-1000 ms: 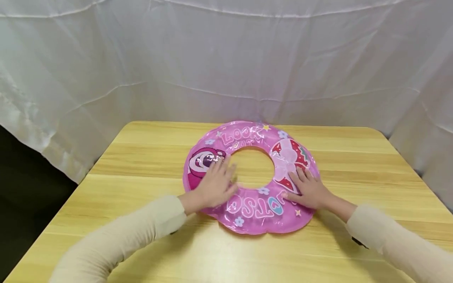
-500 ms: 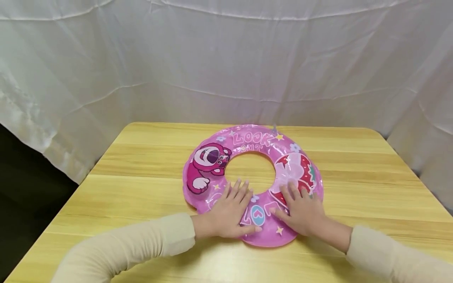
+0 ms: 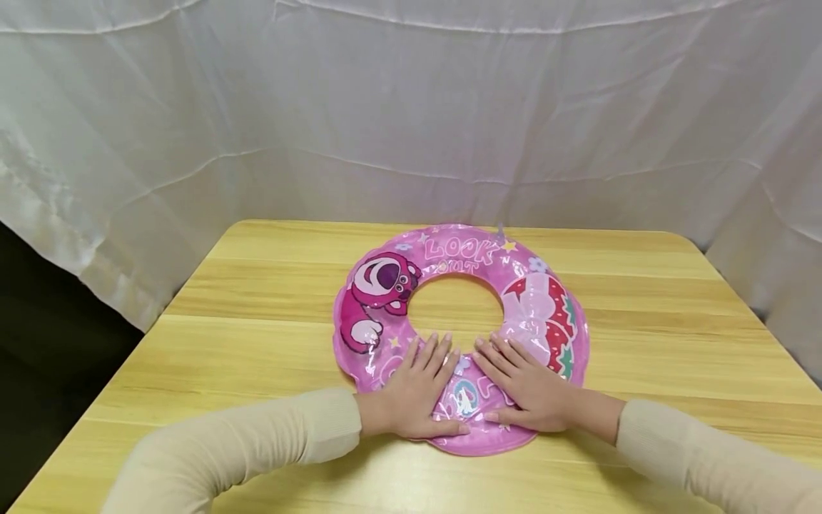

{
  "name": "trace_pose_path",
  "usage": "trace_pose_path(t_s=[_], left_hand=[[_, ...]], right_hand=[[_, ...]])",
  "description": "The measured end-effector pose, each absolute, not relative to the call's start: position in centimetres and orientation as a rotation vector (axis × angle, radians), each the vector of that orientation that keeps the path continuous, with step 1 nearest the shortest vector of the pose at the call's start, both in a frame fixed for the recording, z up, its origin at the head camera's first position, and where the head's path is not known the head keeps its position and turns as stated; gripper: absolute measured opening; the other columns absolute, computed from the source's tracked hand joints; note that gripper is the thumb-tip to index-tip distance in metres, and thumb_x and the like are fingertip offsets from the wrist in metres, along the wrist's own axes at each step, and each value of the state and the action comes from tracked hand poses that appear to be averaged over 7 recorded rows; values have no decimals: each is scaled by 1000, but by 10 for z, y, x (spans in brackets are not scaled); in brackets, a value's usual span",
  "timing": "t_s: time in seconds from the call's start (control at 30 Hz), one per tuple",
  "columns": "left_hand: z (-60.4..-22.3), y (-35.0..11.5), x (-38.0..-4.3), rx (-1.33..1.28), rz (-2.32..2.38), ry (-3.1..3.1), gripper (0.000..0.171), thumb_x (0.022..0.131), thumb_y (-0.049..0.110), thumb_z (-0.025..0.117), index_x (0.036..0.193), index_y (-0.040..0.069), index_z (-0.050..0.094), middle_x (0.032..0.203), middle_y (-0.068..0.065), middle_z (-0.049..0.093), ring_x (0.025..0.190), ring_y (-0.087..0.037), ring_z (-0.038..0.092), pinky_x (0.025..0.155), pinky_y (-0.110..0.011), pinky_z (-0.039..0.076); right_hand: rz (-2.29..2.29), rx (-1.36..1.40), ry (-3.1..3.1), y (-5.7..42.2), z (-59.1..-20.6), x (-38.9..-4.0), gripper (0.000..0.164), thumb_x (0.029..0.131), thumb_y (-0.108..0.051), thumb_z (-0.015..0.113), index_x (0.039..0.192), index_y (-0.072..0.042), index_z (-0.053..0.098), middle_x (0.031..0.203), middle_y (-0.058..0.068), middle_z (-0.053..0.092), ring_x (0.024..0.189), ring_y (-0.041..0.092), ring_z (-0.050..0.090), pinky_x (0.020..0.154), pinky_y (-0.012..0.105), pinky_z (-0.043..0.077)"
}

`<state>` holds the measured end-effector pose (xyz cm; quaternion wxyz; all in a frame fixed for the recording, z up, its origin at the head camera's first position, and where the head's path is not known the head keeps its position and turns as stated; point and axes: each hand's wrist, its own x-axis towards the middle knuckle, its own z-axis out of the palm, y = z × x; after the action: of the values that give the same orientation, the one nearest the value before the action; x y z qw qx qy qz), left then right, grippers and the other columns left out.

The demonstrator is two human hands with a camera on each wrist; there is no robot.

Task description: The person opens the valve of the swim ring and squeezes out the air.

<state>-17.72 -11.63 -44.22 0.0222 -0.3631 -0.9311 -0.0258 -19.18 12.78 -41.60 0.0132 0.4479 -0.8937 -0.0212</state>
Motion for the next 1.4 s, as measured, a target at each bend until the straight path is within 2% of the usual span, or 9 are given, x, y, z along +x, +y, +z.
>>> trace_pose_path(t_s=[0.3,0.53,0.63,0.73,0.87,0.97,1.1,1.27,1.4], left_hand=[[-444,-120,-182,-1166,-174,-2915,99,80,75,39,149,8,14,157,-16,2,145,-33,3,116,-52,9],[-444,-135,-200,-1342,-85,-2851,97,82,72,40,150,10,10,157,-14,-2,145,-31,-2,117,-48,4],[-445,-141,-206,-1396,-64,-2824,97,82,70,41,150,9,9,157,-13,-3,145,-30,-3,117,-48,4],[-448,-144,-210,-1425,-56,-2796,97,83,70,41,150,9,8,157,-13,-4,145,-31,-4,117,-48,3],[-452,-144,-211,-1378,-27,-2746,97,80,75,38,150,13,11,157,-13,2,144,-35,0,112,-61,1],[-452,-143,-210,-1289,-31,-2753,96,77,79,38,150,22,15,157,-15,5,142,-43,1,104,-71,-3],[-451,-143,-211,-1220,-105,-2835,94,74,80,40,149,30,14,156,-17,1,140,-49,-1,100,-75,-7],[-449,-145,-213,-1244,-254,-2929,85,82,70,42,150,30,10,157,-14,-5,140,-47,-3,101,-73,-9],[-453,-148,-215,-1139,-459,-2927,64,95,50,35,150,20,18,157,-13,2,143,-38,1,108,-66,-7]], right_hand=[[-14,1365,-2852,123,-417,-191,80,89,-57,46,146,-5,25,154,15,20,141,40,17,111,22,-22],[162,1342,-3010,124,-412,-190,82,89,-56,47,149,-9,19,156,13,13,142,38,10,105,12,-22],[-43,1421,-2862,131,-410,-195,86,85,-64,47,148,-11,24,156,9,19,142,33,19,111,17,-19],[-208,1456,-2701,137,-411,-200,90,81,-71,45,147,-11,27,154,7,24,141,33,23,115,28,-17],[-175,1458,-2726,140,-415,-202,92,81,-71,44,148,-12,22,156,6,20,141,38,15,113,37,-22],[-66,1437,-2814,141,-417,-202,93,81,-68,47,149,-12,17,157,6,16,142,38,10,112,36,-24],[20,1419,-2861,142,-418,-204,95,80,-67,50,150,-13,15,157,4,14,143,37,9,112,35,-23],[22,1436,-2825,143,-420,-207,93,81,-65,51,149,-13,18,157,4,16,143,37,10,113,35,-22],[111,1402,-2828,144,-423,-208,81,86,-55,52,149,-15,22,156,4,19,143,36,13,113,31,-21]])
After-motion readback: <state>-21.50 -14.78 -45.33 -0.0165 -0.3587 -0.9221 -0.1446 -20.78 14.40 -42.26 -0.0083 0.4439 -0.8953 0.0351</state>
